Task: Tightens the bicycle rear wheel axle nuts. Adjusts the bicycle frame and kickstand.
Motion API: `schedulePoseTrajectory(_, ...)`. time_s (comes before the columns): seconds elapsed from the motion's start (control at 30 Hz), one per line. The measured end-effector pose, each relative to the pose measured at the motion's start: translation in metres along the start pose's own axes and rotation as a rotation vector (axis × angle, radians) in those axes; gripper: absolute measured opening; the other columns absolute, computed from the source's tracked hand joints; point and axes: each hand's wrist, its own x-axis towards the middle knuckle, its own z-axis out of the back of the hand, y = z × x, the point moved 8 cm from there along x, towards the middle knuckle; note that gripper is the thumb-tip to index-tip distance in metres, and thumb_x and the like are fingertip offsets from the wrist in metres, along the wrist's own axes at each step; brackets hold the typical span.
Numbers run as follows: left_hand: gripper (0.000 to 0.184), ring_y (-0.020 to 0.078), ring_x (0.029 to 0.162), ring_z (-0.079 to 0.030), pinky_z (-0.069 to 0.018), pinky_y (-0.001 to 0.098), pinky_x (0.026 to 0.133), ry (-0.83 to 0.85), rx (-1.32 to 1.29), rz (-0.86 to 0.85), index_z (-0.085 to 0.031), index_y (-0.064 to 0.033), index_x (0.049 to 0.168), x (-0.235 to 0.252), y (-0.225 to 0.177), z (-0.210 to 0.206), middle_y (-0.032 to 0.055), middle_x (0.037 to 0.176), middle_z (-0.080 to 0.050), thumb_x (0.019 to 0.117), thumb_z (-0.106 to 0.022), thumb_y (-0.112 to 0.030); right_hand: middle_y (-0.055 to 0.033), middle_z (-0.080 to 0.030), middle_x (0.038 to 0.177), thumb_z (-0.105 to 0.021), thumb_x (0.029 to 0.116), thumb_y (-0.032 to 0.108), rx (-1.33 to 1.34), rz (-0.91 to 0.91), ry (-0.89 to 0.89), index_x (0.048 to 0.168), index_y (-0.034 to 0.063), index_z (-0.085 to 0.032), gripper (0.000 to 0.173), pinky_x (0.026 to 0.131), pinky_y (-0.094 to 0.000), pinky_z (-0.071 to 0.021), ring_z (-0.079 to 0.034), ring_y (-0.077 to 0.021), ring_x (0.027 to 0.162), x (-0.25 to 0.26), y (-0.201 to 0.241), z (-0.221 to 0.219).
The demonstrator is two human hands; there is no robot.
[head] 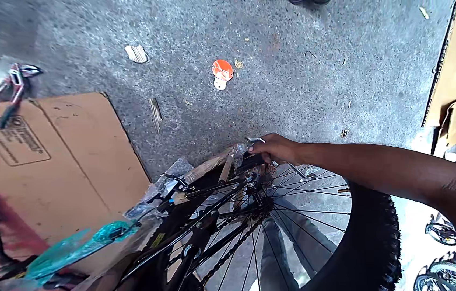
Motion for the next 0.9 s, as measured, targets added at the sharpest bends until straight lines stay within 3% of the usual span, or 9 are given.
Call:
schedulePoseTrajectory(0.07,0.034,0.0362,0.111,-0.070,-0.0568,0.0520,0.087,-0.045,-0.020,-0.009,-0.067,-0.0132,0.132,0.002,-0.002,0.002,0.0173,0.133,-0.066,0.1042,-0.056,-0.030,-0.0036,-0.069,0.084,-0.063,0.1030,0.023,-0.024,0.078,0.003,0.116,0.0023,-0.064,0.024,0.066,-0.0253,-0.0517,-0.062,-0.0068,0.069,-0.004,0.010,0.006)
schedulePoseTrajectory(0.13,0.043,0.0436,0.118,-0.065,-0.0546,0.0584,0.091,0.016,-0.075,-0.014,-0.065,-0.0080,0.133,0.002,-0.008,0.010,0.0226,0.141,-0.060,0.0968,-0.063,-0.031,-0.0100,-0.070,0.099,-0.052,0.1082,0.033,-0.148,0.133,0.072,0.122,-0.0007,-0.060,0.037,0.084,-0.0348,-0.0540,-0.066,-0.0132,0.087,-0.011,0.014,-0.004)
schedulePoseTrajectory(0.23,0.056,0.0518,0.117,-0.063,-0.0537,0.0670,0.082,0.047,-0.111,-0.052,-0.064,-0.0015,0.130,0.002,-0.014,0.016,0.0284,0.144,-0.055,0.0876,-0.068,-0.037,-0.0115,-0.067,0.091,-0.033,0.1116,0.048,-0.588,0.178,0.129,0.110,0.0009,-0.064,0.057,0.080,-0.0441,-0.0531,-0.065,-0.0205,0.083,-0.025,0.017,-0.018)
schedulePoseTrajectory(0.3,0.060,0.0522,0.113,-0.064,-0.0542,0.0674,0.078,-0.027,-0.137,-0.093,-0.070,0.0008,0.119,0.004,-0.020,0.025,0.0288,0.140,-0.058,0.0759,-0.077,-0.040,-0.0126,-0.070,0.096,-0.032,0.1120,0.045,-0.859,0.202,0.131,0.106,0.0031,-0.069,0.056,0.085,-0.0529,-0.0530,-0.068,-0.0258,0.092,-0.031,0.025,-0.019)
schedulePoseTrajectory(0.43,0.074,0.0434,0.104,-0.070,-0.0583,0.0598,0.068,-0.272,-0.109,-0.133,-0.076,-0.0077,0.106,0.006,-0.018,0.016,0.0207,0.131,-0.065,0.0610,-0.066,-0.065,-0.0162,-0.069,0.094,-0.036,0.1092,0.052,-1.108,0.185,0.064,0.106,0.0041,-0.068,0.057,0.083,-0.0596,-0.0525,-0.069,-0.0332,0.093,-0.035,0.030,-0.018)
schedulePoseTrajectory(0.53,0.075,0.0410,0.103,-0.070,-0.0586,0.0580,0.067,-0.328,-0.110,-0.142,-0.078,-0.0105,0.106,0.010,-0.010,0.012,0.0190,0.130,-0.066,0.0608,-0.064,-0.069,-0.0098,-0.065,0.071,-0.037,0.1071,0.057,-1.120,0.450,-0.042,0.090,0.0080,-0.067,0.060,0.059,-0.0537,-0.0532,-0.066,-0.0268,0.066,-0.007,0.009,-0.008)
schedulePoseTrajectory(0.63,0.074,0.0394,0.106,-0.069,-0.0594,0.0556,0.066,-0.271,-0.093,-0.146,-0.077,-0.0126,0.111,0.007,-0.007,-0.003,0.0159,0.134,-0.064,0.0559,-0.074,-0.062,-0.0155,-0.066,0.084,-0.037,0.1108,0.046,-1.180,0.185,0.171,0.107,0.0045,-0.065,0.051,0.076,-0.0582,-0.0530,-0.067,-0.0328,0.082,0.003,-0.008,-0.024)
schedulePoseTrajectory(0.73,0.073,0.0371,0.114,-0.066,-0.0602,0.0524,0.074,-0.166,-0.064,-0.118,-0.077,-0.0121,0.113,0.010,-0.006,-0.004,0.0143,0.139,-0.060,0.0514,-0.089,-0.050,-0.0176,-0.069,0.087,-0.037,0.1110,0.042,-1.298,0.285,0.312,0.121,0.0055,-0.064,0.046,0.077,-0.0607,-0.0549,-0.070,-0.0357,0.084,0.015,-0.011,-0.038)
schedulePoseTrajectory(0.9,0.075,0.0291,0.114,-0.066,-0.0602,0.0481,0.078,-0.175,-0.029,-0.101,-0.079,-0.0172,0.109,0.008,-0.012,0.002,0.0067,0.141,-0.060,0.0413,-0.097,-0.044,-0.0118,-0.068,0.087,-0.035,0.1102,0.045,-1.535,0.535,0.536,0.117,0.0061,-0.062,0.048,0.072,-0.0524,-0.0568,-0.070,-0.0296,0.081,0.019,-0.002,-0.046)
